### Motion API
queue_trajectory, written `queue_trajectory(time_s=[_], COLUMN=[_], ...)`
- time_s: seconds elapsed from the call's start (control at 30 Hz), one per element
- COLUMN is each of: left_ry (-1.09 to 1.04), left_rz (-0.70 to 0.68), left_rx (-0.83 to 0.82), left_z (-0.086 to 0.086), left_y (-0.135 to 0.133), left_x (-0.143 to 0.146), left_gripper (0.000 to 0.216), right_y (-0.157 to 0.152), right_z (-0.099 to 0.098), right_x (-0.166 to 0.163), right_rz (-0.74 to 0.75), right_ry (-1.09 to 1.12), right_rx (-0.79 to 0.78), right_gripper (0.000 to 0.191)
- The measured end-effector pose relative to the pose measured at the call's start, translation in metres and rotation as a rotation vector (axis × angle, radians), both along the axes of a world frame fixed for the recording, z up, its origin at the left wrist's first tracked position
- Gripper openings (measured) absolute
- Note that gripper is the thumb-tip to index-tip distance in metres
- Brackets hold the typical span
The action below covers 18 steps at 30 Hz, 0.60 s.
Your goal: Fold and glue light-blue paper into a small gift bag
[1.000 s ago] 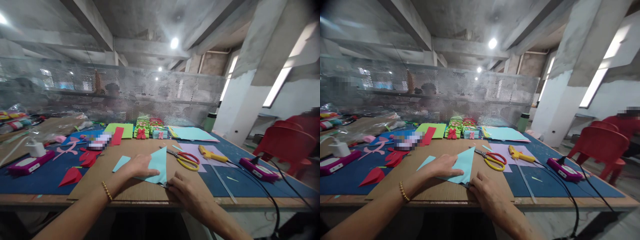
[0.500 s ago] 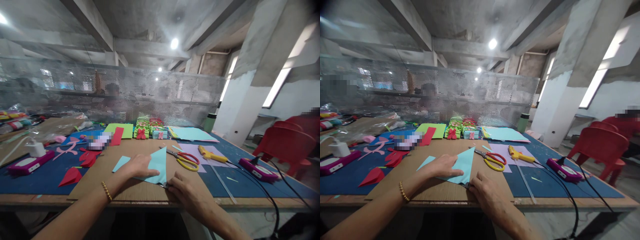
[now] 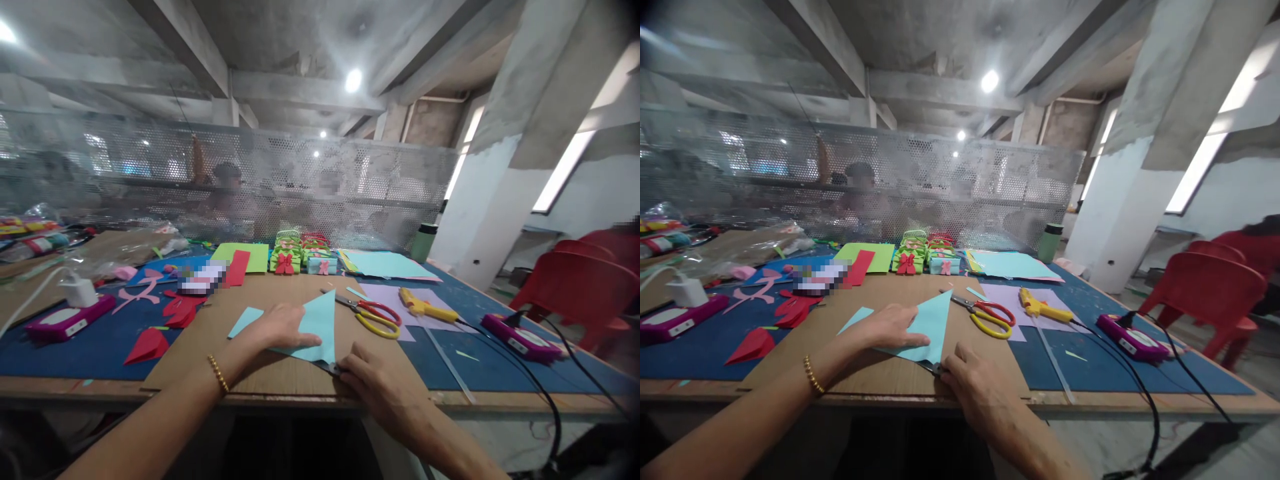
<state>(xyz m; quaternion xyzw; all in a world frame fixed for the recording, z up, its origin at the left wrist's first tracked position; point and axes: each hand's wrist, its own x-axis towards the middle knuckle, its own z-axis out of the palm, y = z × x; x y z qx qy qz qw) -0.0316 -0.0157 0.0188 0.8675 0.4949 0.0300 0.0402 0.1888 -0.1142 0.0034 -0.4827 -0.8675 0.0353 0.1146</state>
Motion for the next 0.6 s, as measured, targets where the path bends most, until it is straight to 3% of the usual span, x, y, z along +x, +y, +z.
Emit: queue_trajectory(time_s=[0.43,0.6], left_ry=[0.023,0.031], left_rz=[-0.026,-0.037], left_rx=[-0.005,-0.028], left_z=[0.006,0.007], left_y=[-0.002,-0.001], left_x=[0.001,-0.001], left_gripper=[0.074,0.075], right_y=[0.01,0.004], right_z=[-0.01,-0.008], right_x=[-0.013,-0.012], right_rz=[0.094,0.1], right_ry=[0.125,0.114], right_rx=[0.125,0.1], right_gripper=[0.025,0.025])
